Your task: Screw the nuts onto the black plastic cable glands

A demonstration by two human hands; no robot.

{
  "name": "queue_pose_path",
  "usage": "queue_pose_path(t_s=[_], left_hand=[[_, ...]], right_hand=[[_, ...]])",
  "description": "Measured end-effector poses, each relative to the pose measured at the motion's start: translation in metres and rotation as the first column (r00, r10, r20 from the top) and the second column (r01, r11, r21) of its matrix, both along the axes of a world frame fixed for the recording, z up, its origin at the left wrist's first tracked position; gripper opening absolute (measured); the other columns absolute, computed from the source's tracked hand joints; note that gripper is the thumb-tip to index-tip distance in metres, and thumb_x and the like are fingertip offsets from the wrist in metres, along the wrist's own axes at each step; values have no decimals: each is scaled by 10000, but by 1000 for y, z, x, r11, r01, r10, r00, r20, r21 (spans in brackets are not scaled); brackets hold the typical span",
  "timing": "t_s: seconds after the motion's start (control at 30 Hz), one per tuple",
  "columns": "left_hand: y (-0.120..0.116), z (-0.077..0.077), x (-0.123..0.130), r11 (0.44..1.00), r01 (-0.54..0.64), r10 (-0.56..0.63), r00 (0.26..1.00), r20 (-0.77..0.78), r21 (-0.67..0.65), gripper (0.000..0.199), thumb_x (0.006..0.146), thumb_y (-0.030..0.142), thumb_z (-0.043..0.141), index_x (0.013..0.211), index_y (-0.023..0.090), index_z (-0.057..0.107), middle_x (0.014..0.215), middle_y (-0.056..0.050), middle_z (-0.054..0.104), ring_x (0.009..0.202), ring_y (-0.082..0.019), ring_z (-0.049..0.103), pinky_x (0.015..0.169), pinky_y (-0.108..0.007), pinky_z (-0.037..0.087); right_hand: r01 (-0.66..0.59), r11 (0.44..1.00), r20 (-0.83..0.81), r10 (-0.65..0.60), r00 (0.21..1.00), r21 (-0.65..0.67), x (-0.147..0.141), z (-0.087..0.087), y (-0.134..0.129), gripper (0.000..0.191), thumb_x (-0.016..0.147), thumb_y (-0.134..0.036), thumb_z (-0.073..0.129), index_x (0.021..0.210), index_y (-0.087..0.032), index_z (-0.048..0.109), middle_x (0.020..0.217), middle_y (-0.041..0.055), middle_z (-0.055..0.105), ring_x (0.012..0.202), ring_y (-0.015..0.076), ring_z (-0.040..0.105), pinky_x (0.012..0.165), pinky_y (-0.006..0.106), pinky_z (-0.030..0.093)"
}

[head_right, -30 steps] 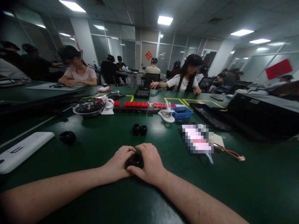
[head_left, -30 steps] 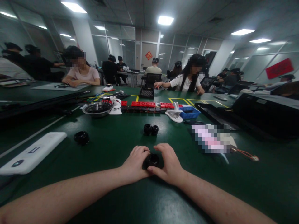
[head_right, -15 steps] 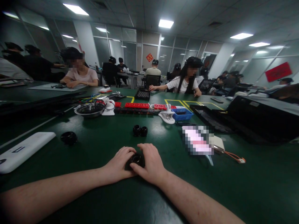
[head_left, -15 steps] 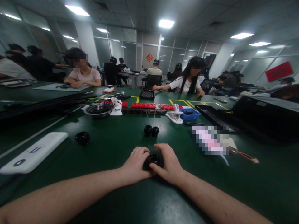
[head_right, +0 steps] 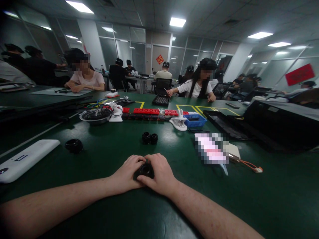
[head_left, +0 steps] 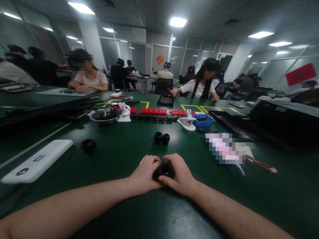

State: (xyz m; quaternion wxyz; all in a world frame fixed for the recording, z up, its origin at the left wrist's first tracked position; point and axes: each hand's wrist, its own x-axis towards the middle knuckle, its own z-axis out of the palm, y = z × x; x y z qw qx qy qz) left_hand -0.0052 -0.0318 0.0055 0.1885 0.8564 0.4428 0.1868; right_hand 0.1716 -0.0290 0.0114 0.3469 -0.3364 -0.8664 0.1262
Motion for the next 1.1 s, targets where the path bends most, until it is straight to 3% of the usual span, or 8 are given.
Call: queue_pose_path(t_s=[0.17,0.23,0.37,0.43,0.63,0.87,1.0,1.1], left_hand=[[1,-3,-1,1000,6,-6,1000,5,-2,487,653,469,613,1041,184,538,1069,-74,480,1003,-260,425,932,-447,318],[1,-3,-1,1000,6,-6,1000,3,2,464,653,480,609,1001,177,556,1075,-78,481,1010,-265,421,937,-451,312],[2,-3,-1,1000,6,-6,1000,-8,1,442,644,473,622,966,174,568,1083,-79,478,1004,-266,421,927,-447,323],[1,-2,0,1000,2,-2,1000,-10,3,428,640,442,632,967,173,569,1077,-77,479,1003,-263,422,919,-438,332],[0,-1,1,1000,-7,7,1000,13,15,458,635,422,634,1023,195,548,1040,-62,487,975,-251,434,894,-429,352],[2,-3,-1,1000,13,-13,1000,-10,9,455,632,443,640,997,184,561,1087,-76,482,1010,-266,424,932,-453,320],[2,-4,-1,1000,7,-7,1000,-4,17,413,626,356,646,997,199,554,1076,-61,480,1019,-260,420,951,-455,297],[3,-4,-1,1000,9,-9,1000,-1,12,410,626,369,645,989,199,558,1076,-62,481,1011,-263,419,934,-454,311]], right_hand=[[-250,968,-60,250,966,12,2,3,-1,448,755,-230,417,1190,-152,343,1098,116,486,995,238,465,852,419,404],[-220,975,-56,221,974,27,2,3,-2,471,755,-270,441,1197,-150,335,1120,121,471,1010,250,452,858,431,394],[-17,999,-16,18,1000,43,0,1,-3,481,735,-405,548,1110,-144,400,1022,125,500,914,263,476,785,436,417],[10,999,16,-11,1000,47,-2,1,-4,421,749,-383,541,1076,-147,420,967,115,517,861,252,487,748,428,425],[-219,973,-28,221,975,69,1,3,-4,401,756,-196,393,1154,-156,361,1034,106,506,938,232,477,832,422,397],[-12,997,36,9,999,79,0,3,-3,434,743,-403,552,1071,-148,428,965,113,537,855,250,499,739,419,421],[-131,990,36,130,991,54,-1,6,-5,328,754,-253,483,1064,-158,428,943,97,546,845,225,508,747,398,428],[-233,970,18,232,972,68,0,7,-5,402,730,-231,456,1120,-154,397,1044,110,521,959,238,480,844,422,390]])
